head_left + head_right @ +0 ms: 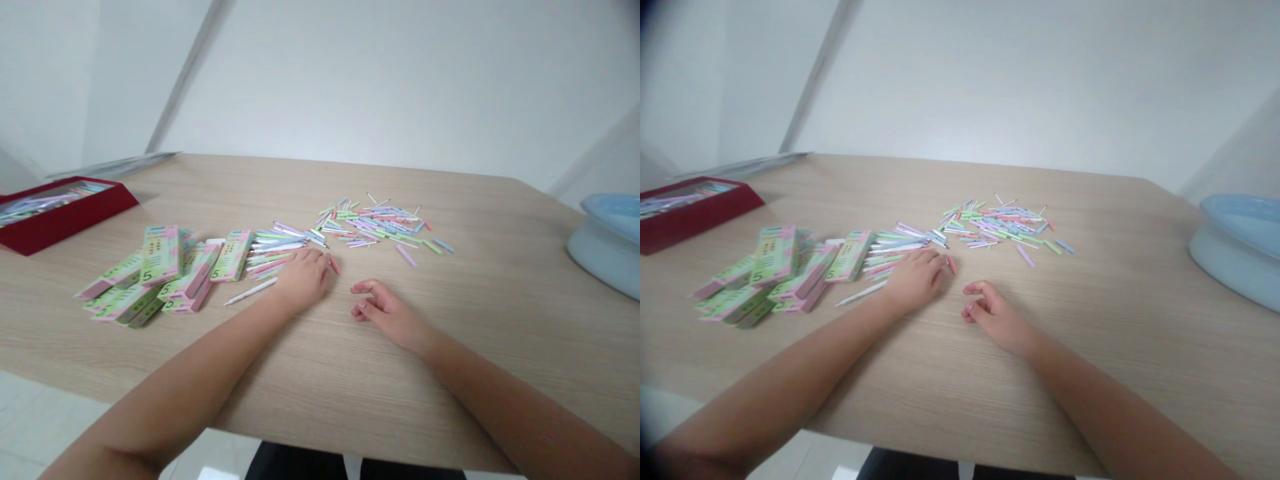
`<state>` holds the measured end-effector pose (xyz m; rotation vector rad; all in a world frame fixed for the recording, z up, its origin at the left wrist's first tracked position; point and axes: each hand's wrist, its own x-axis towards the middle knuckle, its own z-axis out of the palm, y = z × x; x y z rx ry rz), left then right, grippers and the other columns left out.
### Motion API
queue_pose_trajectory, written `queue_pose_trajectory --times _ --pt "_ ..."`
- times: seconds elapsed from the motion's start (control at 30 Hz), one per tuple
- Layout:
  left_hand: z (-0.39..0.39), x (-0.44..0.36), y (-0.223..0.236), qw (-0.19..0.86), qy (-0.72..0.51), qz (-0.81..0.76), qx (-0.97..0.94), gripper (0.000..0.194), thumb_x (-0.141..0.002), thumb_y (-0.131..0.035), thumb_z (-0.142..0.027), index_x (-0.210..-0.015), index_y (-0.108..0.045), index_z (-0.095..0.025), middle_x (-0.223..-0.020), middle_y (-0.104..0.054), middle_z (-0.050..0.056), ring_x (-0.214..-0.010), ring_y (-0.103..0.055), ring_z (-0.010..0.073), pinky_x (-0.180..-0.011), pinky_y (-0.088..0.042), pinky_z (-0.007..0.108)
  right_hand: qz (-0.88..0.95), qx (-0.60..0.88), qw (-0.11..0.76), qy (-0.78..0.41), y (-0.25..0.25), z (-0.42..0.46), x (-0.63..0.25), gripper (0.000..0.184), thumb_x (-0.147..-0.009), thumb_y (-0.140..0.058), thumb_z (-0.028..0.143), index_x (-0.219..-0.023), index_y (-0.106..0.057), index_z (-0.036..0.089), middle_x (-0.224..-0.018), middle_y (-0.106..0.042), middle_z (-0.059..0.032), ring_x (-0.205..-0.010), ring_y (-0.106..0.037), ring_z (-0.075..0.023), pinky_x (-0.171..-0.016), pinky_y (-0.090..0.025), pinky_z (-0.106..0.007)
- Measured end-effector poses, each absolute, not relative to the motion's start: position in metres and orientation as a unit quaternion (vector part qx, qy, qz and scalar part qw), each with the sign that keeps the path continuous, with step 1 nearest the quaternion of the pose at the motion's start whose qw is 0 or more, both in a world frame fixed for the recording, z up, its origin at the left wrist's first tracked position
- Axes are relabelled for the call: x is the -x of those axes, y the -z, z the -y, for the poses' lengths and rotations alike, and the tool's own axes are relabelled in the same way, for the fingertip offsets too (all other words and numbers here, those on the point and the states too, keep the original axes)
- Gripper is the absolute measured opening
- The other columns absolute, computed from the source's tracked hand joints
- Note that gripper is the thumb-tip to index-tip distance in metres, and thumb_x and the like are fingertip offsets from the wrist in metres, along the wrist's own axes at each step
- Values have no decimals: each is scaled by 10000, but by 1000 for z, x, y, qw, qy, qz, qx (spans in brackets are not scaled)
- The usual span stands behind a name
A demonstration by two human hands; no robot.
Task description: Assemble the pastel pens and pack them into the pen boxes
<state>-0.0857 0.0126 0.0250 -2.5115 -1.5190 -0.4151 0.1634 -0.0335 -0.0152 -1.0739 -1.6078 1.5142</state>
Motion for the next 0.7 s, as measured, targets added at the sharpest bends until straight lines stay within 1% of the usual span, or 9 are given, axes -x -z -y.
queue_pose_trajectory --times 0.03,0.1,0.17,0.27,0.33,0.5,0.6,0.7 --pt "-11 75 -20 82 132 502 851 367 -1015 -465 -341 -1320 -618 -205 -1314 -646 156 -1221 -575 321 -1046 -446 485 618 413 334 -580 15 34 -163 372 -973 -627 468 -1261 -539 251 -898 -710 -6 -903 -727 -184 -939 -554 -437" --pt "-12 61 -12 93 129 506 848 459 -1007 -478 -385 -1401 -565 -166 -1440 -574 195 -1270 -548 354 -1058 -430 517 622 416 328 -577 14 34 -162 379 -978 -615 472 -1268 -529 243 -905 -710 -10 -883 -721 -184 -929 -545 -436" --pt "-18 58 -9 105 128 518 839 496 -1006 -476 -415 -1404 -557 -130 -1471 -547 223 -1284 -534 382 -1058 -416 542 625 420 325 -572 12 35 -162 385 -975 -616 476 -1266 -527 240 -907 -706 -12 -869 -714 -188 -914 -541 -435" --pt "-31 62 -12 99 124 541 826 411 -1005 -477 -416 -1263 -636 -138 -1304 -648 211 -1216 -567 372 -1029 -423 531 626 421 329 -568 11 37 -161 392 -962 -632 483 -1255 -531 244 -905 -688 -8 -862 -705 -191 -869 -542 -411" --pt "-39 68 -13 88 131 552 819 367 -1001 -494 -427 -1192 -668 -167 -1222 -678 183 -1180 -585 351 -1019 -431 508 632 420 326 -564 11 37 -161 383 -970 -621 480 -1260 -532 247 -907 -678 -3 -846 -698 -184 -845 -537 -393" --pt "-52 76 -10 54 150 530 833 336 -1027 -465 -415 -1165 -713 -234 -1243 -684 123 -1176 -593 291 -1040 -431 459 648 434 302 -548 12 37 -162 351 -996 -577 468 -1270 -530 254 -919 -675 -6 -836 -689 -184 -835 -520 -386" --pt "-55 76 -8 59 131 512 847 327 -1043 -442 -373 -1135 -725 -237 -1194 -700 106 -1156 -599 274 -1021 -434 438 659 436 294 -538 15 39 -162 356 -998 -575 463 -1288 -529 263 -899 -665 -5 -849 -679 -193 -830 -523 -390" --pt "-54 74 -9 79 105 489 862 327 -1052 -426 -349 -1125 -719 -222 -1139 -708 105 -1108 -610 277 -1005 -425 445 653 438 297 -542 16 40 -161 364 -985 -595 465 -1284 -536 266 -915 -668 -10 -844 -680 -195 -831 -537 -404"
